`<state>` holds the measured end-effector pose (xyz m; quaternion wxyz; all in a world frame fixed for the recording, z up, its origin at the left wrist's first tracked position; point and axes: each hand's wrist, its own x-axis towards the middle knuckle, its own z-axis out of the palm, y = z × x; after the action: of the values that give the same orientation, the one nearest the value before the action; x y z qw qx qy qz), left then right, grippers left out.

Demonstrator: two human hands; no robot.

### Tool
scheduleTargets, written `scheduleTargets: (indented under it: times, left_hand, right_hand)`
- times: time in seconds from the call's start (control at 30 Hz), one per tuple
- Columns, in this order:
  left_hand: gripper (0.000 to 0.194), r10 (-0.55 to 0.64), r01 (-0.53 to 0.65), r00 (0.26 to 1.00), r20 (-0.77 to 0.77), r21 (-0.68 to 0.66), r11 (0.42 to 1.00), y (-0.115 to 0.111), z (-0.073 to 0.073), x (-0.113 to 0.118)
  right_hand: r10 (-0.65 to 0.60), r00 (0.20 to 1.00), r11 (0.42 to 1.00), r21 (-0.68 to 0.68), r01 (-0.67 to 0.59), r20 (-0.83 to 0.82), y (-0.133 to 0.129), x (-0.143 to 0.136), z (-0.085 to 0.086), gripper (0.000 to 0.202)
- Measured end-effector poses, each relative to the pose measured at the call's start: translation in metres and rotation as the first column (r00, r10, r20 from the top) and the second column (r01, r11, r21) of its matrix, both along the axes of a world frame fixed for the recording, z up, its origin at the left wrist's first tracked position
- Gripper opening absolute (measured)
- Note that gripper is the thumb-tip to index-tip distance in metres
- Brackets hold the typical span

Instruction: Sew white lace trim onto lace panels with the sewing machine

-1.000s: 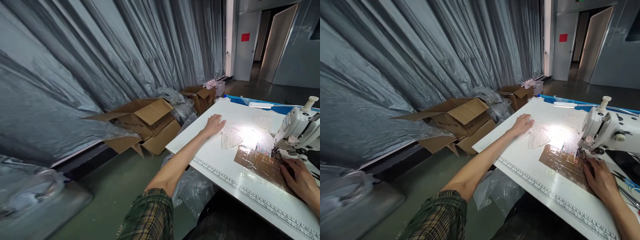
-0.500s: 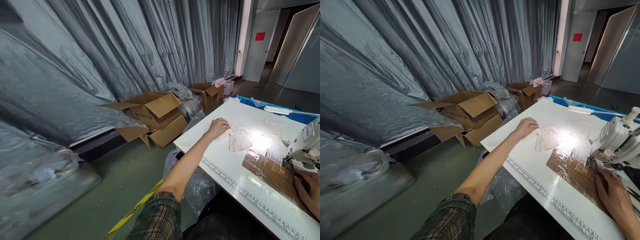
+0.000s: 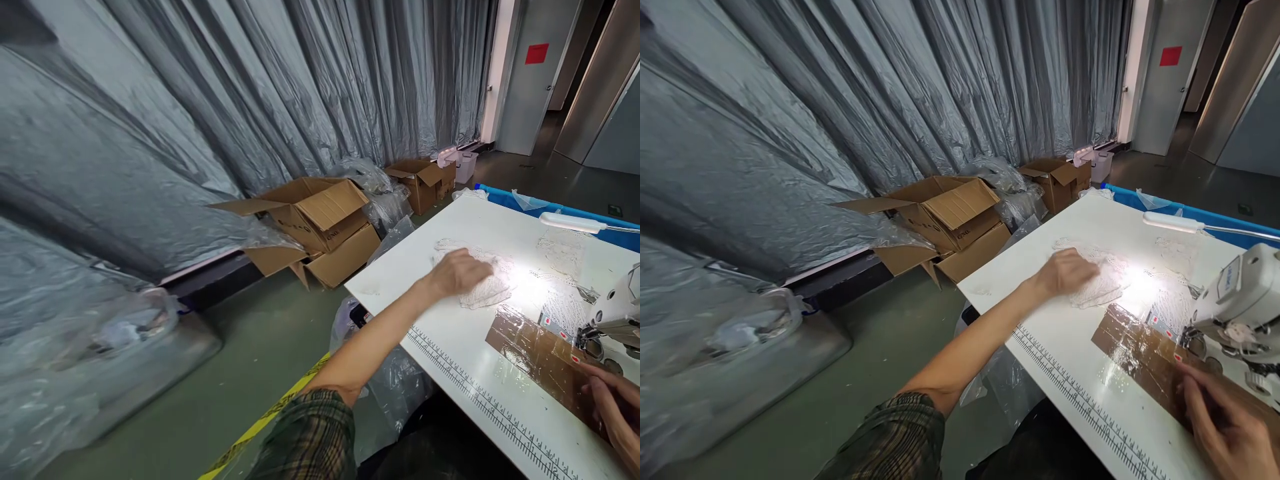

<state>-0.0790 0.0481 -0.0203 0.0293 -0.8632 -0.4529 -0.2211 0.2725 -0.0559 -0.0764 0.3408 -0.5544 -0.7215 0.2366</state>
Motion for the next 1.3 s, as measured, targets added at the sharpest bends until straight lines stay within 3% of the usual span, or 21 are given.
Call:
scheduleTargets:
  times: [0.07,0.13,0.2,0.3,0.33,0.4,0.5,0.6,0.63,0.73,0.9,1.07,1.17,1.3]
  left_hand:
    - [0.041,-0.244,0.252,0.954,-0.176,0.022,0.968,-0.014,-0.003,0.021]
    - [0.034,-0.432,0.456,0.873,-0.226,0.067,0.887,-0.031,-0.006,0.044]
    - [0.021,-0.576,0.602,0.79,-0.209,0.093,0.793,-0.049,-0.009,0.066]
    - [0.026,-0.681,0.69,0.722,-0.119,0.055,0.722,-0.066,-0.009,0.085]
    - [0.034,-0.67,0.674,0.737,-0.088,0.035,0.738,-0.065,-0.007,0.085]
    - [0.039,-0.565,0.565,0.824,-0.05,-0.002,0.825,-0.055,-0.002,0.078]
    - [0.028,-0.287,0.278,0.954,-0.084,-0.105,0.955,-0.021,0.009,0.051]
    - [0.019,0.014,-0.034,0.998,-0.068,-0.297,0.954,0.017,0.017,0.02]
    - [0.016,0.051,-0.069,0.997,-0.062,-0.316,0.946,0.026,0.018,0.012]
    - [0.011,0.093,-0.1,0.995,-0.036,-0.348,0.932,0.041,0.016,-0.003]
    - [0.014,0.177,-0.161,0.984,0.011,-0.368,0.916,0.047,0.01,-0.007]
    - [0.036,0.247,-0.232,0.969,-0.009,-0.385,0.893,0.052,0.003,-0.003]
    - [0.052,0.197,-0.203,0.979,-0.056,-0.403,0.893,0.05,-0.003,0.002]
    - [0.074,0.048,-0.123,0.984,-0.174,-0.449,0.885,0.044,-0.008,0.003]
  right_hand:
    - [0.063,0.985,0.949,-0.297,-0.109,-0.161,-0.004,-0.016,0.011,0.052]
    - [0.104,0.931,0.83,-0.485,-0.275,-0.35,-0.006,-0.035,0.024,0.065]
    - [0.034,0.876,0.734,-0.583,-0.348,-0.48,-0.006,-0.052,0.036,0.071]
    - [-0.076,0.856,0.708,-0.632,-0.315,-0.512,-0.004,-0.071,0.046,0.062]
    - [-0.088,0.855,0.712,-0.633,-0.305,-0.511,-0.003,-0.075,0.047,0.058]
    - [-0.073,0.863,0.714,-0.63,-0.305,-0.501,-0.003,-0.078,0.048,0.055]
    - [-0.008,0.879,0.693,-0.637,-0.34,-0.477,-0.007,-0.074,0.047,0.052]
    - [0.05,0.87,0.658,-0.639,-0.398,-0.49,-0.012,-0.06,0.046,0.049]
    - [0.07,0.869,0.648,-0.64,-0.413,-0.49,-0.013,-0.055,0.046,0.048]
    - [0.133,0.873,0.636,-0.635,-0.438,-0.469,-0.012,-0.037,0.045,0.046]
    - [0.096,0.934,0.787,-0.549,-0.283,-0.345,-0.005,-0.019,0.038,0.05]
    - [0.091,0.983,0.851,-0.501,-0.159,-0.158,-0.005,-0.004,0.016,0.059]
    - [0.136,0.99,0.866,-0.483,-0.132,-0.025,-0.009,0.001,0.007,0.062]
    - [0.221,0.975,0.888,-0.419,-0.187,0.033,-0.015,-0.008,0.016,0.061]
